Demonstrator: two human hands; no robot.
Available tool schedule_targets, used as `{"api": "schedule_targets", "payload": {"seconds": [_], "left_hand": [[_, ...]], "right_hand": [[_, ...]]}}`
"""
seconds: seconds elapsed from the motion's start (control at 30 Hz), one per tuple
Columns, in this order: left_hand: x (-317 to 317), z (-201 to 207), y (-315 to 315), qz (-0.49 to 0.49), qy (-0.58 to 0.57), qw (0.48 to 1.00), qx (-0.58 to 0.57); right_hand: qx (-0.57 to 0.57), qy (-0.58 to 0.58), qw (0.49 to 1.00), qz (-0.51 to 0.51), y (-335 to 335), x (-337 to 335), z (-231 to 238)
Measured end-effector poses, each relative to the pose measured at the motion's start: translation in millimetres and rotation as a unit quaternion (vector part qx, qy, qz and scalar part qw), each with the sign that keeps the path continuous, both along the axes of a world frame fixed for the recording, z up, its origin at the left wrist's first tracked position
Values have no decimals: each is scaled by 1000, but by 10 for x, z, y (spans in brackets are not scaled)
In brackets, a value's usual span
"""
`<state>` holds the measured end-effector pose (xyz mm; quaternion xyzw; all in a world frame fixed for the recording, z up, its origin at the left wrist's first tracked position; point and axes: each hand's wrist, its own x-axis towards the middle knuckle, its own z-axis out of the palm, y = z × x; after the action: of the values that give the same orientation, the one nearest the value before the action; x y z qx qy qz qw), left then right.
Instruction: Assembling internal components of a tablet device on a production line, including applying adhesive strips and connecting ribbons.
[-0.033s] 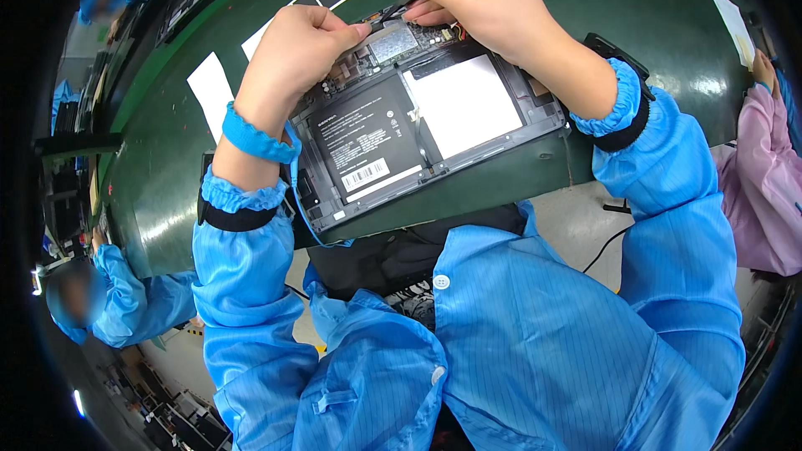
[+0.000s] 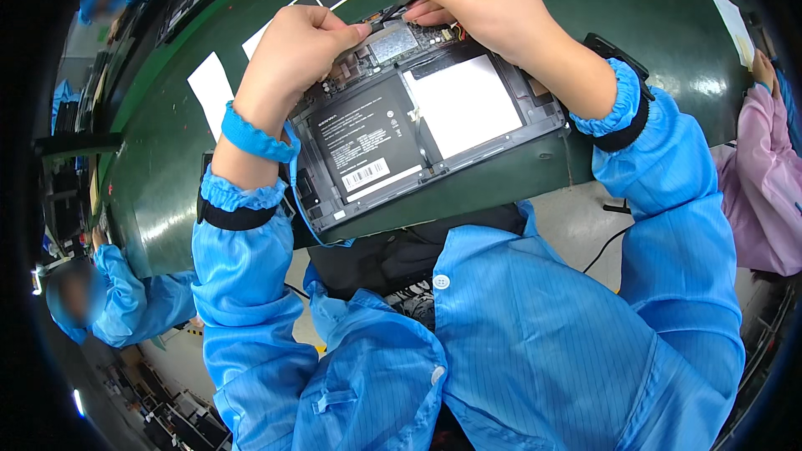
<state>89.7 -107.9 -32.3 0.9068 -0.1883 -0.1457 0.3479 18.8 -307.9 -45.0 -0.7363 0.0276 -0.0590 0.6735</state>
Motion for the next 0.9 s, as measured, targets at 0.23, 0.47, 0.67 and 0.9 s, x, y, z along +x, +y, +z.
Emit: {"api": "schedule_targets", "payload": {"seconds": [0.23, 0.47, 0.67, 0.9], "left_hand": [[104, -83, -21, -4, 17, 1000, -19], [101, 107, -112, -10, 51, 997, 58], [-121, 302, 248, -26, 73, 993, -84], [-1072, 411, 1617, 135, -155, 974, -96]], "right_hand": [[-3, -11, 1000, 1, -8, 1, -14], [45, -80, 995, -43, 15, 34, -52], [107, -91, 987, -81, 28, 77, -40], [56, -121, 991, -29, -95, 111, -131]]}}
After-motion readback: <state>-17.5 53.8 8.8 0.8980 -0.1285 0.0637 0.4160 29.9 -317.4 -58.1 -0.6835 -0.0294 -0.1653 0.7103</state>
